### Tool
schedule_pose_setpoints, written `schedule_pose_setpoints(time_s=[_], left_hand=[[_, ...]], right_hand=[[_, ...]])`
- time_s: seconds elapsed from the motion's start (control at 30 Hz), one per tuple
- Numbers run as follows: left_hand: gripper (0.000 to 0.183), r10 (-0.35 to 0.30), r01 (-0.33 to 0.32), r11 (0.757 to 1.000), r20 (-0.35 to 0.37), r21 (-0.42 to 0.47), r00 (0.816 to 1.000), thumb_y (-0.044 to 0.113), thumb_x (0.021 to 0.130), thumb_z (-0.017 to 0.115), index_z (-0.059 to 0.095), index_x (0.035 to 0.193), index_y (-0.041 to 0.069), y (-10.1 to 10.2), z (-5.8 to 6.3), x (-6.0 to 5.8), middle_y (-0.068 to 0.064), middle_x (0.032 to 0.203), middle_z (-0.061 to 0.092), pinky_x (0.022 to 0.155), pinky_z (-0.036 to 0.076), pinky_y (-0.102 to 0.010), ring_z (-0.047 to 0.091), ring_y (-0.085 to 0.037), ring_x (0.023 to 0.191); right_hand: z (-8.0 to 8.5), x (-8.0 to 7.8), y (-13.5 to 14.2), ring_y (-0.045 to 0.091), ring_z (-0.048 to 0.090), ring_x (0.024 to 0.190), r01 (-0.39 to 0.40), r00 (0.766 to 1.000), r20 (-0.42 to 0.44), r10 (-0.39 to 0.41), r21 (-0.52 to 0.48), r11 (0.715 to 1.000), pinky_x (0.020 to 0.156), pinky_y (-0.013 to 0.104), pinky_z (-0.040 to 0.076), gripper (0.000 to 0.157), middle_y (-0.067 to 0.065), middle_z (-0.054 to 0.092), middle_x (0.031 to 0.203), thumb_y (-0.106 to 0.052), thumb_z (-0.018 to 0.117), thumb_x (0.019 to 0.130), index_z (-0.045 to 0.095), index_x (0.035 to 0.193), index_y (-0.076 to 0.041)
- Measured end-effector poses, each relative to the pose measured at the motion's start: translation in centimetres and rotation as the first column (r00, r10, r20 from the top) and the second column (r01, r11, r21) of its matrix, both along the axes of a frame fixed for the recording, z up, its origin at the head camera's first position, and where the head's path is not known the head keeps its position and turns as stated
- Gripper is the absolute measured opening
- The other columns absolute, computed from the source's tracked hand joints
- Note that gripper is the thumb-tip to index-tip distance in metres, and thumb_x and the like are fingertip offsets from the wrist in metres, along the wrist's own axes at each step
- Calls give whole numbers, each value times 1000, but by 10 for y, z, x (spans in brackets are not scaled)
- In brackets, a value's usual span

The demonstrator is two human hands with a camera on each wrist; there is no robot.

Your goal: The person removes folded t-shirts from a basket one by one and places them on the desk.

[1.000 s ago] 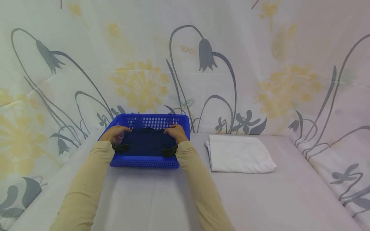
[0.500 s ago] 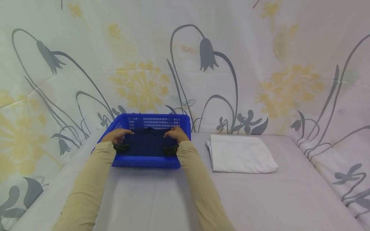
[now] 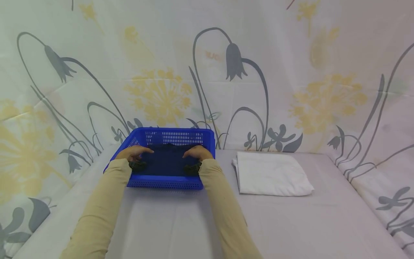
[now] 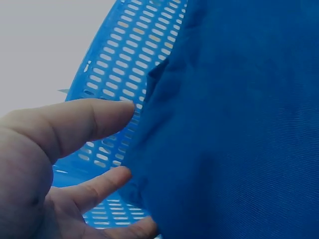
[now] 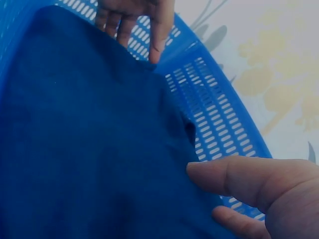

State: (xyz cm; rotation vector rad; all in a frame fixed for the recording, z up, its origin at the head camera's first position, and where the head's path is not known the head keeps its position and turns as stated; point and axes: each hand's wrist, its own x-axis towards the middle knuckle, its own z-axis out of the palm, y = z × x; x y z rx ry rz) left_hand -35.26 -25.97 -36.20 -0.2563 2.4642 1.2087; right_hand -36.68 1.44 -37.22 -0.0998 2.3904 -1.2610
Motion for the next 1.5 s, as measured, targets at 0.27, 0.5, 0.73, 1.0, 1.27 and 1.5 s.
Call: schedule_pose_setpoints(time_s=[0.27, 0.5, 0.73, 1.0, 1.27, 1.5], left_hand=[[75, -2, 2, 1000, 1, -18, 1000, 32, 94, 56, 23, 150, -7, 1, 1, 3, -27, 153, 21, 61, 37, -23, 51, -22, 98], [61, -75, 74, 997, -30, -26, 997, 17, 95, 55, 33, 148, -4, -1, 3, 4, -27, 149, 28, 59, 40, -21, 52, -13, 69], [59, -50, 50, 999, -47, -18, 998, 6, 92, 55, 35, 148, -1, 0, 5, 7, -28, 153, 20, 65, 43, -23, 35, -39, 128], [59, 27, -25, 997, -19, 70, 999, 0, 91, 54, 37, 147, -1, 3, 8, 6, -24, 151, 26, 43, 31, -18, 41, -13, 60], [60, 35, -34, 994, -5, 103, 999, -3, 92, 51, 34, 149, 2, 9, 17, 5, -23, 152, 24, 41, 29, -20, 31, -9, 46], [61, 30, -27, 993, -23, 114, 999, -3, 93, 51, 32, 150, 4, 13, 25, 9, -21, 155, 21, 42, 28, -21, 26, -8, 45]], right_hand=[[-1, 2, -1, 36, 37, 133, -18, 1000, -24, 18, -14, 1000, 98, 49, 41, 64, 16, 39, 148, -24, 66, 88, 44, 144, -4], [0, 4, -1, 35, 36, 133, -18, 1000, 5, 19, -50, 999, 101, 48, 38, 58, 17, 39, 148, -19, 67, 88, 49, 141, -3], [0, 6, 0, 44, 40, 129, -51, 999, -3, 51, -8, 999, 102, 49, 37, 59, 20, 38, 148, -13, 68, 87, 49, 142, -6], [4, 7, 2, 39, 42, 129, -15, 1000, 13, 17, -103, 995, 96, 48, 43, 73, 21, 39, 147, 6, 68, 81, 40, 147, -4], [10, 7, 1, 12, 36, 55, -7, 1000, -2, 7, -89, 996, 52, 28, 37, 76, 19, 45, 140, 7, 67, 80, 38, 149, -8], [17, 7, 1, 15, 37, 62, -46, 998, -39, 42, -124, 991, 56, 29, 37, 75, 18, 37, 148, 9, 64, 81, 39, 149, -9]])
